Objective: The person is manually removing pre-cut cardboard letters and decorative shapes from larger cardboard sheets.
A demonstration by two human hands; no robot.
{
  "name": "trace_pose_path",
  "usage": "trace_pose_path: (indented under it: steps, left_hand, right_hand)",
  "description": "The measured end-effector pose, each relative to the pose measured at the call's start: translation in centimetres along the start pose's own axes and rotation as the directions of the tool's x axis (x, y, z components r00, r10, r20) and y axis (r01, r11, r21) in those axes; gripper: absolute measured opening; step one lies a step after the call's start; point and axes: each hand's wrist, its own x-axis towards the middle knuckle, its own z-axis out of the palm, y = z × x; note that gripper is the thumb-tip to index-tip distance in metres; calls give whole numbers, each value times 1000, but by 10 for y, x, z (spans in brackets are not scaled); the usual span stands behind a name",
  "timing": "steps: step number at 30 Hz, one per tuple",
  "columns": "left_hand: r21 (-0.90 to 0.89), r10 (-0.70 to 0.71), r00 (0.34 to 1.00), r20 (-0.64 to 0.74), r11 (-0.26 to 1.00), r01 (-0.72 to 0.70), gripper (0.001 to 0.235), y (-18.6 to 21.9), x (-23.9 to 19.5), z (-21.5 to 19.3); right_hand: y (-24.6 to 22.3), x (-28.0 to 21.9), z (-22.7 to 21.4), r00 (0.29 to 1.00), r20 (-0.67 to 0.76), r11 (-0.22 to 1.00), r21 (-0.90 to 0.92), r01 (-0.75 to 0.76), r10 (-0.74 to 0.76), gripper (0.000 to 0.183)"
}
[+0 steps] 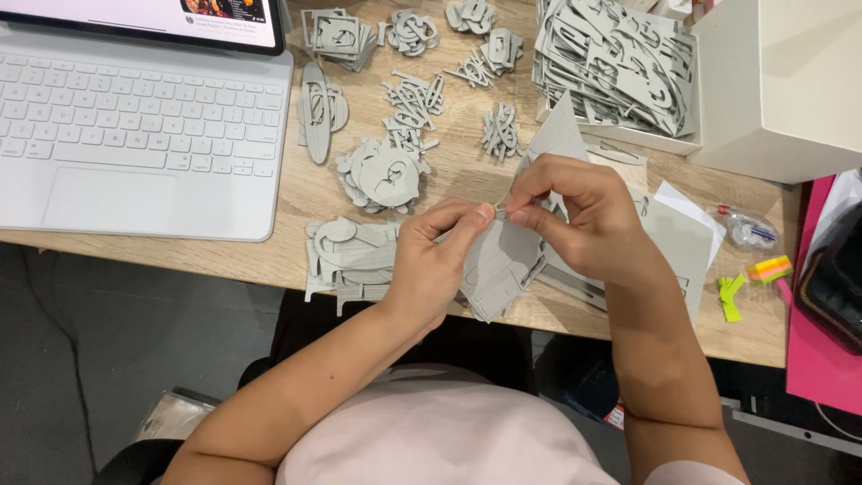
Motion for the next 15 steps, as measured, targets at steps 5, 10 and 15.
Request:
trace_pose_path:
  steps: [5,10,15]
  left_hand:
    - [-109,-41,999,15,993,43,17,-8,1,0]
    - [-258,-134,982,132,952,165,16,-17,3,-7]
    - [-362,-230,947,226,882,301,15,-18,-4,-4]
  right_hand:
    - [-5,0,-4,1000,27,1000,-14,-14,14,11]
    - [-8,-3,-13,998,64,1000,10,-17,17,12]
    - [-10,-4,-22,992,114,997,75,36,-44,10]
